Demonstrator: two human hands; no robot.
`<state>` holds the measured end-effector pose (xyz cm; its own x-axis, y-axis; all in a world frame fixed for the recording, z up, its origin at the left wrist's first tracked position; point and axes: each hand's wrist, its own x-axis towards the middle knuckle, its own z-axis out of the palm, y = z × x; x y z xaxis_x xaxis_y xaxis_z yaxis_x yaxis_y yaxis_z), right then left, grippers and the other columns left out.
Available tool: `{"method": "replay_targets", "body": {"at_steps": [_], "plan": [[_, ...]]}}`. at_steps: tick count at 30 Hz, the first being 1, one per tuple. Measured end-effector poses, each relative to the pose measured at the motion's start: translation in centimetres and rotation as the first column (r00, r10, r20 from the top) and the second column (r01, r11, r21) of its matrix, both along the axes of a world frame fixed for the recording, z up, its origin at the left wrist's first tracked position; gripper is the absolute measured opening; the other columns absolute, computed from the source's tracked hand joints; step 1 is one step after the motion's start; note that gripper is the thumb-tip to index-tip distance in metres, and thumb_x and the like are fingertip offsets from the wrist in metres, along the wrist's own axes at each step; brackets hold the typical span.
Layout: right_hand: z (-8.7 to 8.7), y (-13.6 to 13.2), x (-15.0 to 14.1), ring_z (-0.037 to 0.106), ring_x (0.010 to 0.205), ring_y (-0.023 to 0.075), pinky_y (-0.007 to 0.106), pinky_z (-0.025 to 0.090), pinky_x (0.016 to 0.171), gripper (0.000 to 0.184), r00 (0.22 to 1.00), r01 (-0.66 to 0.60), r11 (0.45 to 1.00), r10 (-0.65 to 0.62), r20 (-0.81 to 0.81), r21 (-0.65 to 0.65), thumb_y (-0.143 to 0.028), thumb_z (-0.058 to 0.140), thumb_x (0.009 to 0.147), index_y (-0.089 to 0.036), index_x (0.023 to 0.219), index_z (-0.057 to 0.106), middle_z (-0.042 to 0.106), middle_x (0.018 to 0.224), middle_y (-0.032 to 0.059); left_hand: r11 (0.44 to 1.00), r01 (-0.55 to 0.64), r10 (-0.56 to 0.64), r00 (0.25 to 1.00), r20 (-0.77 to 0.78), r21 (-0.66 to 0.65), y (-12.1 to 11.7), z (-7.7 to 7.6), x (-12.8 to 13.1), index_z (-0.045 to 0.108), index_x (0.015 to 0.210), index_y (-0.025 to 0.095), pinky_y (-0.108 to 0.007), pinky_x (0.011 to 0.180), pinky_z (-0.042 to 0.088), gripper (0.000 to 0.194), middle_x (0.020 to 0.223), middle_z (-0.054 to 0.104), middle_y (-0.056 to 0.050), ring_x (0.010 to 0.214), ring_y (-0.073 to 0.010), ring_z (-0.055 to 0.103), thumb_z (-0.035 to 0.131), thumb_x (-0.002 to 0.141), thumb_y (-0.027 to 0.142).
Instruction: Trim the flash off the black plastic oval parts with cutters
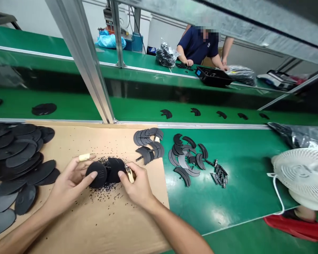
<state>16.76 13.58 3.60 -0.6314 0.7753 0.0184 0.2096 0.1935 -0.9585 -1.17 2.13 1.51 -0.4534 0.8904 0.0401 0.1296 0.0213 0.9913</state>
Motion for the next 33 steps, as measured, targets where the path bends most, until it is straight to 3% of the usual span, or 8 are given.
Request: {"method": "replay_targets", "body": {"at_steps": [5,11,18,23,27,33], "plan": [[0.3,-0.6,-0.1,0.047,0.068,0.0134,0.026,0.040,0.064,0.018,0.993,-0.120,0.988,0.121,0.004,-0.100,-0.036,0.059,0.089,-0.018,0.085,0.062,0.056,0.074,-0.0012,0.999,-0.011,0.008,0.997,-0.073,-0.043,0.1,-0.9,0.4,0.062,0.121,0.022,-0.024,0.067,0.061,0.033,0.094,0.072,-0.005,0.083,-0.0171,0.072,0.066,0.090,0.034],[0.5,-0.9,-0.1,0.041,0.063,0.0116,0.025,0.037,0.060,0.021,0.996,-0.087,0.987,0.087,-0.006,-0.133,-0.038,0.062,0.087,-0.019,0.078,0.057,0.048,0.067,-0.0036,0.996,0.053,-0.062,0.990,-0.127,-0.072,-0.6,-0.9,0.2,0.060,0.131,0.023,-0.019,0.049,0.052,0.039,0.079,0.069,-0.001,0.068,-0.0150,0.068,0.062,0.093,0.033],[0.3,-0.5,-0.5,0.037,0.063,0.0117,0.024,0.036,0.059,0.030,0.999,-0.044,0.991,0.042,-0.018,-0.124,-0.041,0.063,0.087,-0.021,0.070,0.048,0.040,0.066,-0.0047,0.999,0.015,-0.018,0.996,-0.092,-0.035,0.1,0.1,0.7,0.061,0.129,0.019,-0.027,0.073,0.062,0.044,0.097,0.072,-0.005,0.083,-0.0178,0.071,0.069,0.088,0.034],[0.1,-0.1,-1.1,0.032,0.059,0.0111,0.024,0.034,0.055,0.039,1.000,-0.014,0.995,0.013,-0.006,-0.100,-0.044,0.065,0.087,-0.023,0.065,0.040,0.034,0.063,-0.0055,0.999,0.021,-0.013,0.982,-0.190,0.037,0.5,0.2,0.0,0.065,0.128,0.021,-0.029,0.076,0.059,0.039,0.099,0.068,-0.007,0.084,-0.0166,0.065,0.067,0.091,0.031],[0.0,0.0,-1.3,0.033,0.058,0.0112,0.025,0.035,0.055,0.041,1.000,-0.014,0.994,0.015,0.001,-0.109,-0.047,0.067,0.086,-0.023,0.065,0.041,0.036,0.062,-0.0054,0.998,0.030,-0.016,0.961,-0.275,0.049,0.6,0.1,-0.3,0.064,0.132,0.025,-0.026,0.070,0.054,0.040,0.095,0.060,-0.004,0.075,-0.0125,0.056,0.066,0.092,0.029],[0.1,-0.3,-1.1,0.035,0.059,0.0116,0.027,0.036,0.056,0.042,1.000,-0.005,0.992,0.008,0.019,-0.128,-0.053,0.067,0.085,-0.023,0.067,0.045,0.038,0.063,-0.0051,0.998,0.016,-0.005,0.981,-0.195,0.054,0.8,0.0,-0.1,0.057,0.140,0.026,-0.027,0.079,0.057,0.047,0.115,0.062,-0.007,0.092,-0.0155,0.061,0.065,0.093,0.028]]}}
